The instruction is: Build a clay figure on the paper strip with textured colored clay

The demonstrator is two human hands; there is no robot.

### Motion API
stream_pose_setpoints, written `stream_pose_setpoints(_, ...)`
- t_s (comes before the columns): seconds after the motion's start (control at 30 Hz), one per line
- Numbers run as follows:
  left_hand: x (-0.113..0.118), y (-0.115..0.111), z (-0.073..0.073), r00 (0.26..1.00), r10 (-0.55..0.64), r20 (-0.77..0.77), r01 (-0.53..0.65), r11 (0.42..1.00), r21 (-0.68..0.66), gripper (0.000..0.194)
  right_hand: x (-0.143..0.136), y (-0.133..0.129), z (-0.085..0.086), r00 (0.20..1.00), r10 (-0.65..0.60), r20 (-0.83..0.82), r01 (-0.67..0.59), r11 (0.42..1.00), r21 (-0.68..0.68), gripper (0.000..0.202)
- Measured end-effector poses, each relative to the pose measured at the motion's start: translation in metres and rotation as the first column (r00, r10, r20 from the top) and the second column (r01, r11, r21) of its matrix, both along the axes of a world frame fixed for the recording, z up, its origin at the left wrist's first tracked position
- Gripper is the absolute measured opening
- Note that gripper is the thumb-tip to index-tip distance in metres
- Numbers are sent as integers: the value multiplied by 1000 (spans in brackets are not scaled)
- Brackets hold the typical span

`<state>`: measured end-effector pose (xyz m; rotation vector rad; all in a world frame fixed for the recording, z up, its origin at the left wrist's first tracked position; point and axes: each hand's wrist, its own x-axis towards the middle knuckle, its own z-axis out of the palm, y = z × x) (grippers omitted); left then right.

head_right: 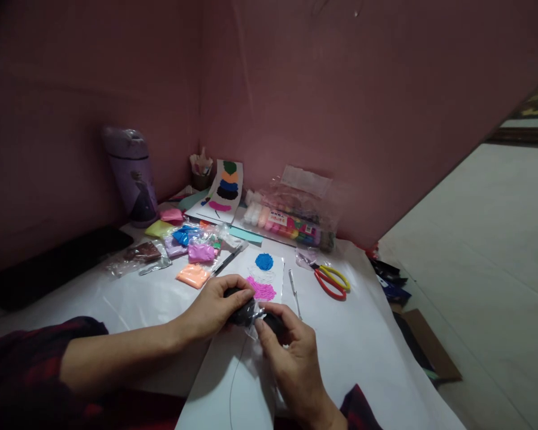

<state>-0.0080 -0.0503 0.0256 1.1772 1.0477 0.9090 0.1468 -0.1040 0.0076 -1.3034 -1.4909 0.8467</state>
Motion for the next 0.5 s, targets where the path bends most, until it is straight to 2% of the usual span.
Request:
stream_pose_setpoints(0.13,1,-3,0,1000,-26,-13,27,1000,16,11,-3,-1,2,1000,14,21,-15,999,49,13)
stream_pose_setpoints(0.23,2,-2,0,1000,-19,5,19,1000,-18,12,-5,-3,2,999,-14,-35,15,1000,20,16)
stream_pose_setpoints(0.37,0,2,2,998,51,35,-47,992,-115,16,-5,-3,3,937,-190,-292,165,980,-109,21)
stream_pose_setpoints(0.5,-5,6,5,990,122,64,-107,974,-200,17,-2,3,11,811,-179,-556,53,970,-235,24)
